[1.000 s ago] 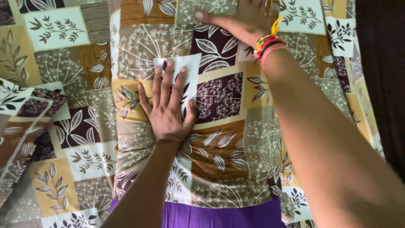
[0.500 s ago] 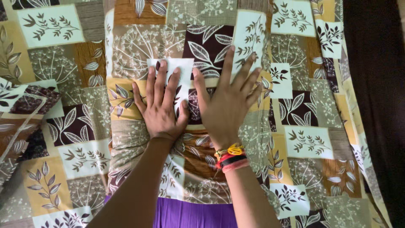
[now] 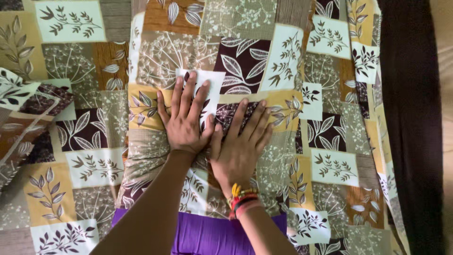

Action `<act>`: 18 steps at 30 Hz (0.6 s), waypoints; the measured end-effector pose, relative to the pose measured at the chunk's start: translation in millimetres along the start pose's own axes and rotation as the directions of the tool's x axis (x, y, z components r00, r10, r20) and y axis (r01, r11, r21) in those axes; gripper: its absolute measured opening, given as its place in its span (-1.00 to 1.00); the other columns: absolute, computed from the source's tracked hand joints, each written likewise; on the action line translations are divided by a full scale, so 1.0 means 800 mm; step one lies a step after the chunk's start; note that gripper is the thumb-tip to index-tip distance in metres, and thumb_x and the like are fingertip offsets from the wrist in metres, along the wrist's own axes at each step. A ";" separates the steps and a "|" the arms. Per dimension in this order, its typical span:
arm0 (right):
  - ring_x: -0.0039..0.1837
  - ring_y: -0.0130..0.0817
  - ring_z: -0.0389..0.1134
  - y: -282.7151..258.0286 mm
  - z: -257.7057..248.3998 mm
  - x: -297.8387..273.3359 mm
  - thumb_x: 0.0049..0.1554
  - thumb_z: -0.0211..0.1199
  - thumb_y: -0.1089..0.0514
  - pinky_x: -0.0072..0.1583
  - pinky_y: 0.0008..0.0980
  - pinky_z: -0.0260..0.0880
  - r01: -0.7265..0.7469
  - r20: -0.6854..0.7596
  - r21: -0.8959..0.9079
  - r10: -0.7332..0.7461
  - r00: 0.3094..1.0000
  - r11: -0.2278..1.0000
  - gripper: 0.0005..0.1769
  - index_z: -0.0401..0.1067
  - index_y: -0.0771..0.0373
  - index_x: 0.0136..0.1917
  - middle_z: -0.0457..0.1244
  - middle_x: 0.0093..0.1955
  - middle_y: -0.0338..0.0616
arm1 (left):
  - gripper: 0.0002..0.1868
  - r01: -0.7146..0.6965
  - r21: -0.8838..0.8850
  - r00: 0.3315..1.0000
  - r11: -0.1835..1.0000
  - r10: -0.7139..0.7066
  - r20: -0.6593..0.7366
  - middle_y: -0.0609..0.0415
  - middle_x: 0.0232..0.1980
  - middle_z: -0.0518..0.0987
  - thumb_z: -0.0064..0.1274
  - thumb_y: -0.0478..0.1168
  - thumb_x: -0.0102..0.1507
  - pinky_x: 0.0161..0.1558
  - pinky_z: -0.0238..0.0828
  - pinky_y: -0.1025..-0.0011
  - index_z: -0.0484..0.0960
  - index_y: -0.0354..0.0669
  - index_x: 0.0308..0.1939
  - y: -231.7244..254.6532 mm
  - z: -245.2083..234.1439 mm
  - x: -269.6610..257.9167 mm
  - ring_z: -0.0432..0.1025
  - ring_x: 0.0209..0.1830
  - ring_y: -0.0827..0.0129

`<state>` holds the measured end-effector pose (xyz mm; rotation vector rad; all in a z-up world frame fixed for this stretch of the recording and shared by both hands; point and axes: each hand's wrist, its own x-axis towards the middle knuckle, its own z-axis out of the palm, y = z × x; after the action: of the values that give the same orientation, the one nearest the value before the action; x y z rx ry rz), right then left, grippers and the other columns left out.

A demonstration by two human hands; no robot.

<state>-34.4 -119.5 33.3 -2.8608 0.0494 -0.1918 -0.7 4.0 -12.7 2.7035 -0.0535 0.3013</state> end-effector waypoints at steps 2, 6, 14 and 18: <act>0.71 0.32 -0.27 0.012 0.014 0.001 0.32 -0.08 -0.14 0.62 0.27 -0.31 0.024 -0.046 0.013 -0.023 0.999 1.000 -0.19 -0.12 0.34 0.66 -0.25 0.69 0.40 | -0.32 -0.006 0.007 1.000 1.000 0.006 -0.010 0.09 0.66 0.14 -0.18 0.15 0.34 0.58 -0.46 -0.24 0.25 0.24 0.57 0.004 0.001 0.000 -0.04 0.69 0.14; 0.71 0.31 -0.27 0.030 0.028 -0.004 0.29 -0.08 -0.10 0.62 0.26 -0.32 0.061 -0.080 0.035 -0.058 0.995 0.998 -0.18 -0.14 0.35 0.66 -0.26 0.69 0.38 | -0.30 -0.031 0.034 1.000 0.999 0.031 0.003 0.09 0.67 0.13 -0.16 0.13 0.35 0.57 -0.46 -0.27 0.22 0.22 0.60 0.020 -0.021 0.004 -0.06 0.70 0.15; 0.72 0.31 -0.25 0.037 0.032 -0.004 0.30 -0.22 -0.10 0.63 0.27 -0.33 0.077 -0.077 0.098 -0.070 0.995 0.992 -0.20 -0.13 0.35 0.67 -0.23 0.70 0.36 | -0.20 0.346 0.133 0.932 0.929 -0.357 0.063 -0.13 0.68 0.06 -0.30 0.26 0.36 0.46 -0.28 -0.25 0.03 0.12 0.64 -0.027 -0.102 -0.114 -0.01 0.62 0.01; 0.72 0.32 -0.24 0.027 0.024 -0.003 0.31 -0.25 -0.12 0.63 0.27 -0.32 0.062 -0.092 0.089 -0.054 0.994 0.994 -0.20 -0.11 0.35 0.67 -0.22 0.70 0.36 | -0.21 0.427 -0.009 0.903 0.904 -0.427 -0.048 -0.13 0.68 0.08 -0.60 0.28 0.44 0.56 -0.16 -0.15 -0.01 -0.03 0.65 -0.049 -0.063 -0.141 0.03 0.66 0.06</act>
<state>-34.8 -135.2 8.3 -2.7628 -0.0247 -0.3257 -117.9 59.2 -8.1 2.6166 0.5492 0.2311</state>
